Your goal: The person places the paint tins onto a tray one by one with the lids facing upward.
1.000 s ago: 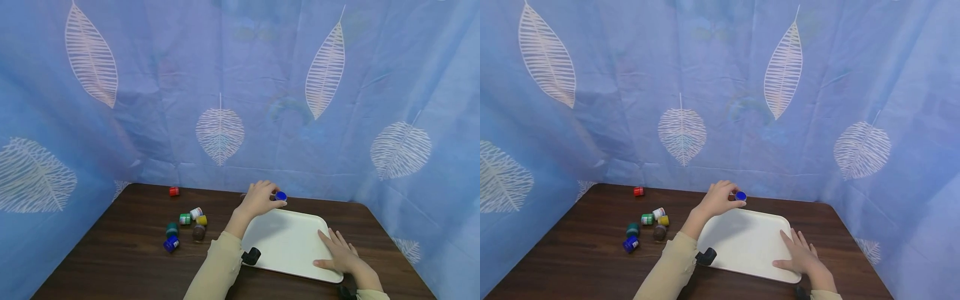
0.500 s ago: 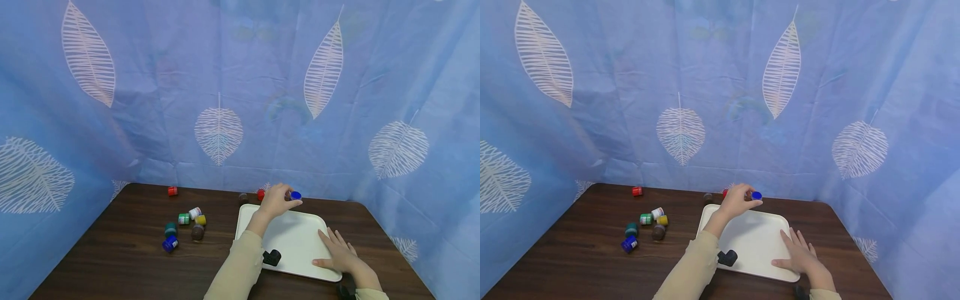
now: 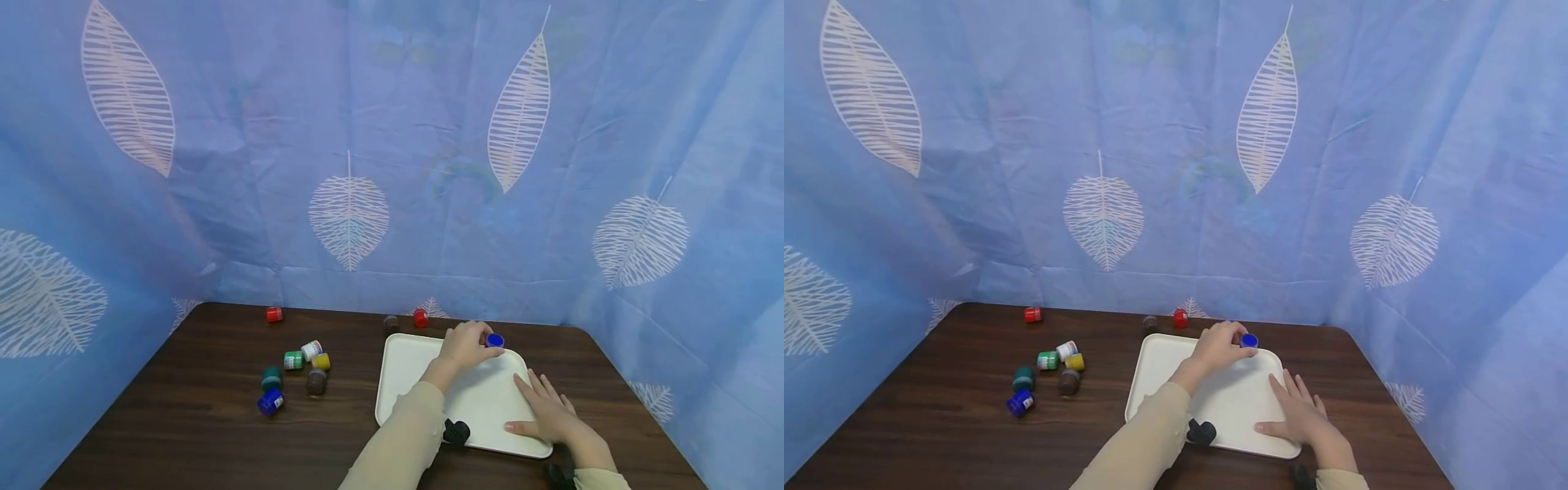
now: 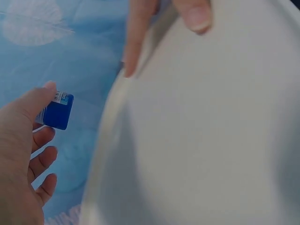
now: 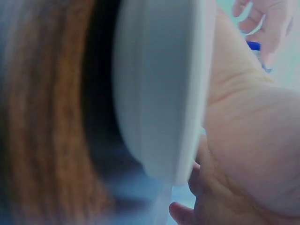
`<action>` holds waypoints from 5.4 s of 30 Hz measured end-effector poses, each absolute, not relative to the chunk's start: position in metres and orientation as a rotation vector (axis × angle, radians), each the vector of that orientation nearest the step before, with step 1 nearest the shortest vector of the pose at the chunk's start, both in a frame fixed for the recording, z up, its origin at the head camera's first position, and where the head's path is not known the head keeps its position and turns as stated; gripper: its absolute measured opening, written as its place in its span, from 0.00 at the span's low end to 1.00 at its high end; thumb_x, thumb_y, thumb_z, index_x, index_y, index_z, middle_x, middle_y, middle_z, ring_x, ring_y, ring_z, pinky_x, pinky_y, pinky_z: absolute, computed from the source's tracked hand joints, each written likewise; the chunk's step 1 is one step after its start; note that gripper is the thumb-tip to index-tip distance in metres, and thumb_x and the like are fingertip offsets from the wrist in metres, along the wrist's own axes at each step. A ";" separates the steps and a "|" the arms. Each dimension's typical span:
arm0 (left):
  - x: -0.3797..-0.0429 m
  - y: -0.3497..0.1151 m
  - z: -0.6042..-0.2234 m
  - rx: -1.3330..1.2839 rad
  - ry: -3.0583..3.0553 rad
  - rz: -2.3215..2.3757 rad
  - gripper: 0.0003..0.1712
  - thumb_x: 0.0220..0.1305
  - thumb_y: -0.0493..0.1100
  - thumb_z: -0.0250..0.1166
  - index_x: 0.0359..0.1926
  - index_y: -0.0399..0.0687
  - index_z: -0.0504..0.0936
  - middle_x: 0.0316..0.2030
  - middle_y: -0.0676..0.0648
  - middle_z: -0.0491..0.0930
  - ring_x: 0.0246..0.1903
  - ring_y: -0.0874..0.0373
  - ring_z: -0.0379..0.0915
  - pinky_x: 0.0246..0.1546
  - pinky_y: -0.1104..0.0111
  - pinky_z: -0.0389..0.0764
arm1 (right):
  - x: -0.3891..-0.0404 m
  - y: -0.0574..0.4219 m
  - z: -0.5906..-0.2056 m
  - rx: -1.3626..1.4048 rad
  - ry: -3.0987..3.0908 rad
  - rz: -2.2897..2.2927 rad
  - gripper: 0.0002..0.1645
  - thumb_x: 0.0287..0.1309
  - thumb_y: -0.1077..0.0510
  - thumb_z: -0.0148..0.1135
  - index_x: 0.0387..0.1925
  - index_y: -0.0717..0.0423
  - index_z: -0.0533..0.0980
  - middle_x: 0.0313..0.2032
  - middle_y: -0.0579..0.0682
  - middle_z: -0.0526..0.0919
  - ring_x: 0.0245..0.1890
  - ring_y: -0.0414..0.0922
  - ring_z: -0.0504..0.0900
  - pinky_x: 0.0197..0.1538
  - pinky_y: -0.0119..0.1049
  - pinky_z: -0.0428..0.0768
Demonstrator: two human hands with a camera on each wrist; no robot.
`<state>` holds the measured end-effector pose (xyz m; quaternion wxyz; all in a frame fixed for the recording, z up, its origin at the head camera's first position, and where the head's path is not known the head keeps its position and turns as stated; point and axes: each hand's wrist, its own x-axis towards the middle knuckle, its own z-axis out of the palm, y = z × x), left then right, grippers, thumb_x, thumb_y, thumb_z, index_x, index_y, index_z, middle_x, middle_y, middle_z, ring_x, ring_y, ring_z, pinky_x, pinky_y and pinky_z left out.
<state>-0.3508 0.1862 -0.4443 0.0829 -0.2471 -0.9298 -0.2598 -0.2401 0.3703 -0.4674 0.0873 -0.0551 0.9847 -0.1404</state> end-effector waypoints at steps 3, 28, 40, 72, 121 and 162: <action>-0.351 0.190 -0.453 -0.708 -2.823 -0.739 0.27 0.56 0.70 0.63 0.50 0.64 0.80 0.35 0.63 0.79 0.38 0.68 0.74 0.45 0.67 0.74 | -0.241 0.369 -0.467 -0.186 2.941 -0.414 0.65 0.46 0.28 0.67 0.74 0.61 0.52 0.73 0.74 0.43 0.70 0.76 0.43 0.59 0.80 0.46; -0.352 0.209 -0.469 -0.707 -2.969 -0.419 0.26 0.58 0.69 0.62 0.54 0.68 0.77 0.49 0.62 0.81 0.50 0.64 0.76 0.53 0.63 0.72 | -0.244 0.369 -0.471 -0.227 2.929 -0.451 0.65 0.44 0.30 0.69 0.74 0.60 0.52 0.73 0.72 0.43 0.70 0.76 0.42 0.59 0.80 0.46; -0.361 0.193 -0.458 -0.826 -2.952 -0.300 0.32 0.57 0.73 0.59 0.61 0.72 0.74 0.56 0.62 0.78 0.57 0.61 0.74 0.63 0.56 0.70 | -0.244 0.372 -0.470 -0.229 2.927 -0.465 0.65 0.46 0.30 0.68 0.74 0.59 0.52 0.74 0.71 0.43 0.71 0.75 0.42 0.59 0.80 0.45; -0.410 0.098 -0.422 -0.652 -2.840 -0.065 0.26 0.67 0.68 0.52 0.55 0.62 0.81 0.54 0.53 0.80 0.57 0.51 0.72 0.59 0.51 0.68 | -0.243 0.372 -0.467 -0.209 2.917 -0.459 0.65 0.45 0.30 0.68 0.74 0.60 0.52 0.74 0.71 0.42 0.71 0.75 0.41 0.60 0.79 0.45; -0.430 0.125 -0.443 -0.384 -3.047 -0.078 0.27 0.59 0.68 0.62 0.50 0.59 0.83 0.58 0.49 0.74 0.61 0.48 0.63 0.63 0.50 0.61 | -0.240 0.371 -0.465 -0.196 2.899 -0.489 0.65 0.46 0.31 0.68 0.75 0.59 0.51 0.74 0.70 0.41 0.72 0.75 0.40 0.61 0.78 0.44; -0.366 0.152 -0.438 -0.852 -2.788 -0.258 0.24 0.57 0.62 0.65 0.52 0.61 0.76 0.44 0.58 0.84 0.41 0.58 0.72 0.48 0.61 0.69 | -0.241 0.371 -0.468 -0.160 2.925 -0.479 0.65 0.44 0.30 0.69 0.73 0.60 0.54 0.74 0.70 0.44 0.71 0.74 0.43 0.61 0.79 0.46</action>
